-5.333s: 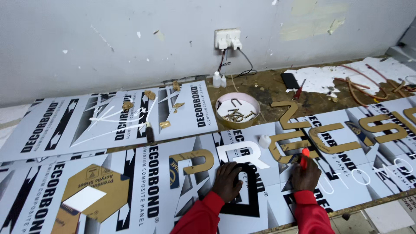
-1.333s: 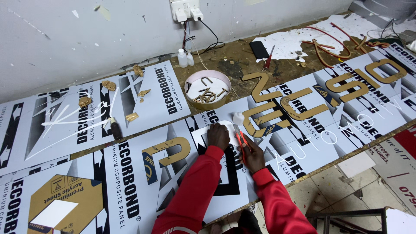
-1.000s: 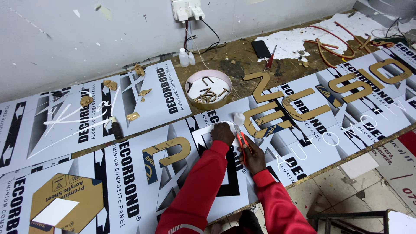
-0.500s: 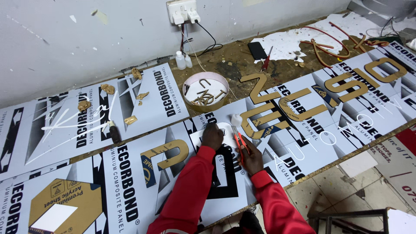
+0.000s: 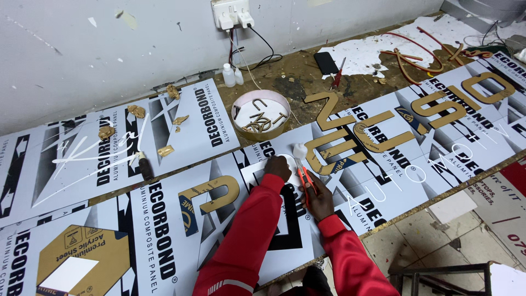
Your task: The person assembles a large letter R by applying glue to the edges of a cardboard template and attaching a black plastic backing. They then apply glue to the edges of the black backing and attach a white plastic front piece to complete the letter.
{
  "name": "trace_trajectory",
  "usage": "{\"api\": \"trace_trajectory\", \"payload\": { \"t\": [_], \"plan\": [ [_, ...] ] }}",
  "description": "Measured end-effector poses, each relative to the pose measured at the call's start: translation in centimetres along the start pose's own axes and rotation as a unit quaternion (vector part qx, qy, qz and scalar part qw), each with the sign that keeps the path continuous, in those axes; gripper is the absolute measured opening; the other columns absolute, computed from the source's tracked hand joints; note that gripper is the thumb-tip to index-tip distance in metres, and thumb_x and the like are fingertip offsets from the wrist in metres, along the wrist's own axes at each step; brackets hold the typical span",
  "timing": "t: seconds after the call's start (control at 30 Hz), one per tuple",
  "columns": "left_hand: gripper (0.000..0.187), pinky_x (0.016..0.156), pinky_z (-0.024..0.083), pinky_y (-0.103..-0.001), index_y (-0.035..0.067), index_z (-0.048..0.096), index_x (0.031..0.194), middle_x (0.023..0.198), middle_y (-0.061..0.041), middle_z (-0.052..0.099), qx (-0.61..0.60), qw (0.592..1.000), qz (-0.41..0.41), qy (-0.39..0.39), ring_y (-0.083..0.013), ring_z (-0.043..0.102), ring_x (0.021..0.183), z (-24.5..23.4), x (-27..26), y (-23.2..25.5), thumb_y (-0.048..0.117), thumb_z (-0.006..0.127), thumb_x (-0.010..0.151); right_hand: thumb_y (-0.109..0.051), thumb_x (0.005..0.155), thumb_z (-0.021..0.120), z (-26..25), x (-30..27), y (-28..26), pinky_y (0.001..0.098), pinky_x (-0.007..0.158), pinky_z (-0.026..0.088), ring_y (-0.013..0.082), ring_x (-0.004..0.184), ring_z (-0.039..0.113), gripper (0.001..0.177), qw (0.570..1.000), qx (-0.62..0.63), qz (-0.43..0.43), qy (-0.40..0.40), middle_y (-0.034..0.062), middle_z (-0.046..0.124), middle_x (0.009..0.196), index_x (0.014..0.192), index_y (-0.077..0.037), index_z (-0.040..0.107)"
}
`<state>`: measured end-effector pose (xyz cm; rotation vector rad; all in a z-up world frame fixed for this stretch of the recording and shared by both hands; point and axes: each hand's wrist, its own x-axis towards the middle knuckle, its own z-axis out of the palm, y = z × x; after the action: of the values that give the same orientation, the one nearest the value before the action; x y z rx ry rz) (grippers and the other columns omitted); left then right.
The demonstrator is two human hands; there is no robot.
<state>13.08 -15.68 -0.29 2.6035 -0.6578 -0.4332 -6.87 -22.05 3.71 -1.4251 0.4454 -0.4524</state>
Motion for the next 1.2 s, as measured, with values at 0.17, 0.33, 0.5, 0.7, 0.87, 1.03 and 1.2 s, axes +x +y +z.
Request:
{"api": "trace_trajectory", "payload": {
  "t": [0.17,0.33,0.5,0.7,0.87,1.03,1.2],
  "plan": [
    [0.039,0.090,0.059,-0.051,-0.009,0.062,0.120,0.112,-0.030,0.065,0.015,1.000,-0.002,-0.005,-0.0429,0.067,0.110,-1.3,-1.5,1.1,0.016,0.064,0.091,-0.008,0.104,0.054,0.1,0.1,0.2,0.0303,0.042,0.063,0.0243,0.056,0.070,0.042,1.000,-0.009,-0.008,-0.002,0.0236,0.072,0.085,0.145,-0.012,0.059],
    [0.046,0.103,0.054,-0.051,-0.012,0.057,0.132,0.128,-0.030,0.062,0.029,0.999,0.009,-0.030,-0.0435,0.061,0.123,-4.5,-3.6,3.5,0.012,0.060,0.093,-0.010,0.104,0.055,0.2,-0.3,-0.4,0.0309,0.043,0.063,0.0241,0.057,0.070,0.042,1.000,-0.009,-0.003,-0.002,0.0234,0.071,0.086,0.145,-0.012,0.058],
    [0.039,0.116,0.046,-0.045,-0.008,0.063,0.132,0.147,-0.021,0.059,0.045,0.993,0.052,-0.094,-0.0380,0.054,0.139,-5.5,-4.0,5.5,0.008,0.049,0.100,-0.011,0.105,0.054,0.1,-0.2,-0.4,0.0307,0.043,0.063,0.0237,0.057,0.069,0.041,1.000,-0.005,0.002,-0.002,0.0231,0.071,0.086,0.146,-0.013,0.058],
    [0.025,0.076,0.055,-0.049,0.005,0.062,0.096,0.088,-0.020,0.066,-0.135,0.982,0.131,0.011,-0.0420,0.067,0.093,0.7,2.5,-5.6,0.028,0.053,0.092,-0.009,0.104,0.055,0.2,-0.2,-0.3,0.0307,0.043,0.062,0.0245,0.056,0.069,0.041,1.000,-0.005,-0.001,0.006,0.0238,0.071,0.086,0.145,-0.012,0.058],
    [0.020,0.087,0.054,-0.049,0.009,0.061,0.110,0.101,-0.017,0.067,-0.214,0.953,0.204,0.058,-0.0415,0.066,0.106,-0.7,-0.2,-6.6,0.012,0.059,0.090,-0.009,0.104,0.055,0.5,0.0,-0.2,0.0306,0.042,0.062,0.0247,0.055,0.069,0.041,1.000,-0.012,-0.005,0.009,0.0242,0.072,0.086,0.144,-0.013,0.060],
    [0.030,0.098,0.056,-0.046,0.010,0.071,0.109,0.133,-0.010,0.061,-0.063,0.939,0.326,0.091,-0.0416,0.059,0.122,-0.5,-0.1,-6.5,-0.005,0.063,0.085,-0.009,0.103,0.057,0.4,0.0,-0.1,0.0308,0.041,0.061,0.0254,0.055,0.069,0.041,1.000,-0.008,0.000,0.012,0.0254,0.072,0.086,0.143,-0.011,0.060],
    [0.011,0.098,0.047,-0.039,0.010,0.064,0.099,0.109,-0.008,0.062,0.085,0.897,0.415,0.125,-0.0304,0.056,0.109,-2.5,-0.6,-6.4,0.006,0.060,0.090,-0.010,0.103,0.056,0.2,0.0,-0.1,0.0306,0.041,0.062,0.0247,0.056,0.070,0.041,1.000,-0.007,-0.008,0.000,0.0247,0.072,0.086,0.144,-0.011,0.060]
  ]
}}
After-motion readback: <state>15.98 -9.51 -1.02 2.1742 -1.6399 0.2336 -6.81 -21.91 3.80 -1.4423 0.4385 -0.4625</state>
